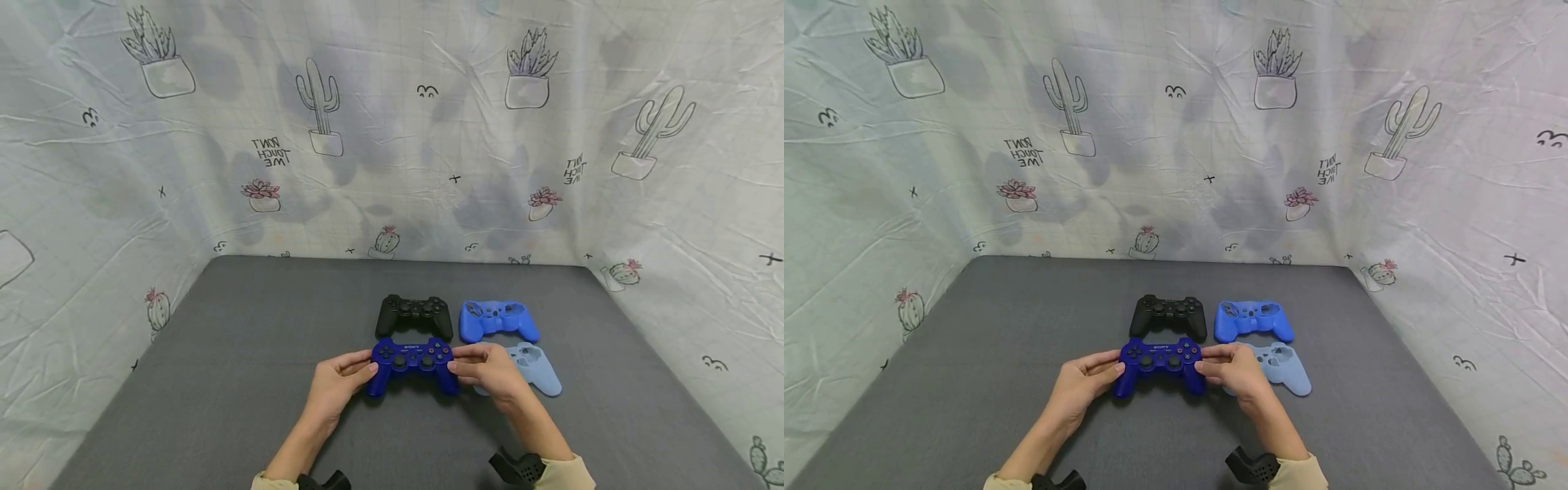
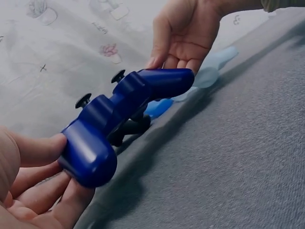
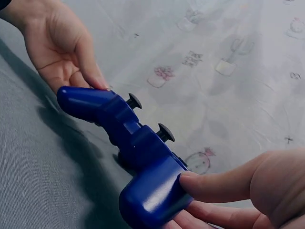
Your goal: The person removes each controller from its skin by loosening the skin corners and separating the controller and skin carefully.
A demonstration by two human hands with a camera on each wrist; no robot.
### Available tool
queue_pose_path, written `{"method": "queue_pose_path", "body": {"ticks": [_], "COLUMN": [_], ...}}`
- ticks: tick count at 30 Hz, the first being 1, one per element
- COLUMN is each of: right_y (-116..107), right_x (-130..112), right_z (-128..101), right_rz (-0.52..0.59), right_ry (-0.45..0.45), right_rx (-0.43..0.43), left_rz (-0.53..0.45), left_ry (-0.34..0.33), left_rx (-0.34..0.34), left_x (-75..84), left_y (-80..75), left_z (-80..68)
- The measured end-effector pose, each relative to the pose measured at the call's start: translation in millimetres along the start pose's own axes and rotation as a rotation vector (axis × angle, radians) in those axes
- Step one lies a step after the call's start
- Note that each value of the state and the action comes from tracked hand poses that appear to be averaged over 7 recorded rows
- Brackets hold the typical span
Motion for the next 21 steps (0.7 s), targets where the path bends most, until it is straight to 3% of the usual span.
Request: {"method": "queue_pose_path", "body": {"ticks": [9,21], "right_y": [-13.2,-10.7], "right_x": [6.5,16.1], "right_z": [-3.2,-0.6], "right_rz": [0.046,0.044], "right_ry": [0.02,0.023], "right_rx": [0.014,0.055], "left_rz": [-0.04,0.007], "left_ry": [-0.009,0.001], "left_rx": [-0.036,-0.04], "left_x": [-7.2,-12.7], "left_y": [8.2,9.5], "left_z": [2.2,4.8]}}
Point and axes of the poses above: each hand's wrist, its own z-axis towards the middle knuckle, its own y-axis out of the palm, x = y × z, the point moved 3 cm from there along z, towards the middle knuckle, and after that the axes turned 13 degrees about z, right-handed, at the moved point
